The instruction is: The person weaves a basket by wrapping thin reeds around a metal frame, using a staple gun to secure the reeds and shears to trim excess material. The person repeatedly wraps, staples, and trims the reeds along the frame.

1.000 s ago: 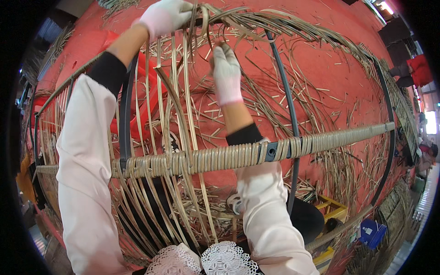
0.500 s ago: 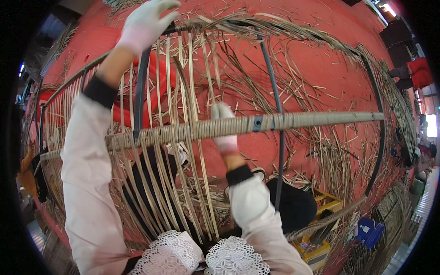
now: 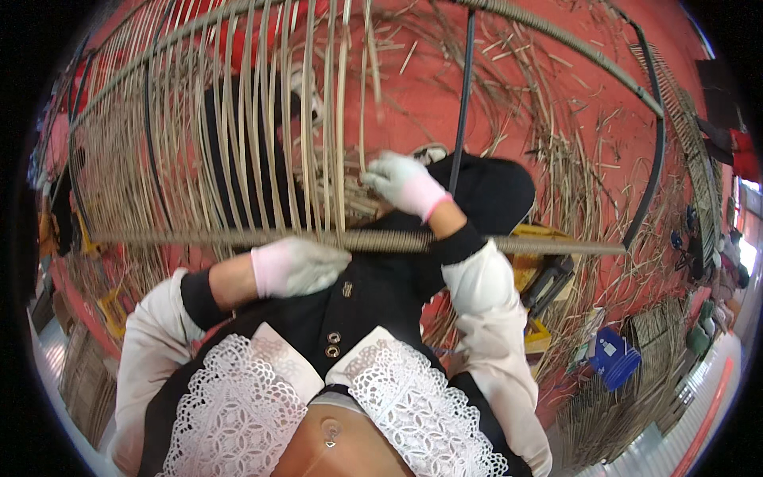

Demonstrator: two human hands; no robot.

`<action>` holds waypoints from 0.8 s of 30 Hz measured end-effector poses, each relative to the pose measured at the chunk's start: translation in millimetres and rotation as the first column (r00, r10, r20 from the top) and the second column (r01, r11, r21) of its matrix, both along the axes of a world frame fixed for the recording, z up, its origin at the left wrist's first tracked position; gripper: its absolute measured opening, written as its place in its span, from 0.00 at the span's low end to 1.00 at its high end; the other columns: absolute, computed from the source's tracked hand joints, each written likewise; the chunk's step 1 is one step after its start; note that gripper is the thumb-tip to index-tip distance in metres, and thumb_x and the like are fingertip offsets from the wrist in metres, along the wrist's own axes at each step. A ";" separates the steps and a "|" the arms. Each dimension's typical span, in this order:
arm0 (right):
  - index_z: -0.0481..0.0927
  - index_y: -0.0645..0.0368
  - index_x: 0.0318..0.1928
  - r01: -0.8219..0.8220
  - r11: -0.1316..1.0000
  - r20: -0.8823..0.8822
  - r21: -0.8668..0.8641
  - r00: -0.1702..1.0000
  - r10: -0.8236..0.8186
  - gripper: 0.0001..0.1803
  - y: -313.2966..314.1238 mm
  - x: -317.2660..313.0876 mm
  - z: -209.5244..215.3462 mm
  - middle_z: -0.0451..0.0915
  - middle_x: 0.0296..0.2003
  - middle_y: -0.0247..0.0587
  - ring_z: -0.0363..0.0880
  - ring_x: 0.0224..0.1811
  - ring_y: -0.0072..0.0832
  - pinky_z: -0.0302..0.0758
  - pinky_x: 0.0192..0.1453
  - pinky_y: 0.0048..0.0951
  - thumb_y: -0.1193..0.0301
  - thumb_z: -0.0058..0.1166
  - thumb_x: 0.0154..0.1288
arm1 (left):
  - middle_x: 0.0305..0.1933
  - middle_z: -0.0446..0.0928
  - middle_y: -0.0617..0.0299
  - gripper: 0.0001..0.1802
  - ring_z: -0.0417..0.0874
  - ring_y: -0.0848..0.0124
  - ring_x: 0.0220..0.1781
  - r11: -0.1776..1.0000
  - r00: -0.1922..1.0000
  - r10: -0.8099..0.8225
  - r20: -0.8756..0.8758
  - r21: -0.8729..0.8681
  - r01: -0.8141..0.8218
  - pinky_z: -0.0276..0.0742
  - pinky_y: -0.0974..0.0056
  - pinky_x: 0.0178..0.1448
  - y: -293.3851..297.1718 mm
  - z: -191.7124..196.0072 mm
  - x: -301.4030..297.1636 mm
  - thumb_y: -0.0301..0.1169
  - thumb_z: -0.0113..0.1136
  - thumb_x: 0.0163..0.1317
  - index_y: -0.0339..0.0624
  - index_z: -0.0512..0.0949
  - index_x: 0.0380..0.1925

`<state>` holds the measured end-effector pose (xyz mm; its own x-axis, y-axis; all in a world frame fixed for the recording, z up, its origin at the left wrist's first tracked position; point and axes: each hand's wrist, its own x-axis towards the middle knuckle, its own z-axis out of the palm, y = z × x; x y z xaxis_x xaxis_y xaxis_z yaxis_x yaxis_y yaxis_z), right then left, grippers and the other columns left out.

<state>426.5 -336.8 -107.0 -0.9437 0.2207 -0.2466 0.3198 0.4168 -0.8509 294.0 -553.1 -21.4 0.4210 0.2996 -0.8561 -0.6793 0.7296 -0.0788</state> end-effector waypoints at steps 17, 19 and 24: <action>0.88 0.61 0.39 0.052 0.926 0.351 -0.374 0.932 0.090 0.20 5.1 -4.5 31.2 0.86 0.31 0.35 0.82 0.33 0.22 0.80 0.39 0.27 0.55 0.61 0.69 | 0.26 0.70 0.74 0.11 0.68 0.82 0.23 0.977 0.960 -0.116 -0.257 0.144 0.156 0.59 0.73 0.23 22.1 -3.9 44.2 0.37 0.49 0.78 0.43 0.76 0.48; 0.86 0.62 0.41 0.346 0.912 0.191 -0.222 0.932 -0.307 0.20 5.9 -0.6 45.5 0.85 0.31 0.33 0.82 0.32 0.24 0.79 0.39 0.29 0.55 0.61 0.69 | 0.23 0.68 0.75 0.12 0.64 0.83 0.19 0.961 0.975 -0.108 -0.195 0.232 0.152 0.56 0.74 0.21 22.4 14.7 27.5 0.37 0.49 0.78 0.43 0.76 0.47; 0.84 0.61 0.45 -0.223 0.831 -0.189 -0.509 0.971 0.145 0.10 -5.4 3.7 78.0 0.80 0.29 0.31 0.78 0.34 0.17 0.78 0.42 0.26 0.68 0.63 0.69 | 0.18 0.60 0.77 0.11 0.53 0.83 0.12 0.894 0.998 0.035 0.060 0.444 -0.058 0.48 0.73 0.16 69.0 75.3 -43.4 0.37 0.47 0.79 0.43 0.76 0.46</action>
<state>430.2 -342.1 -29.1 -0.9864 -0.0854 -0.1406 0.1463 -0.0643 -0.9871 250.7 -484.1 53.9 0.4352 0.6650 -0.6069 -0.7168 0.6639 0.2134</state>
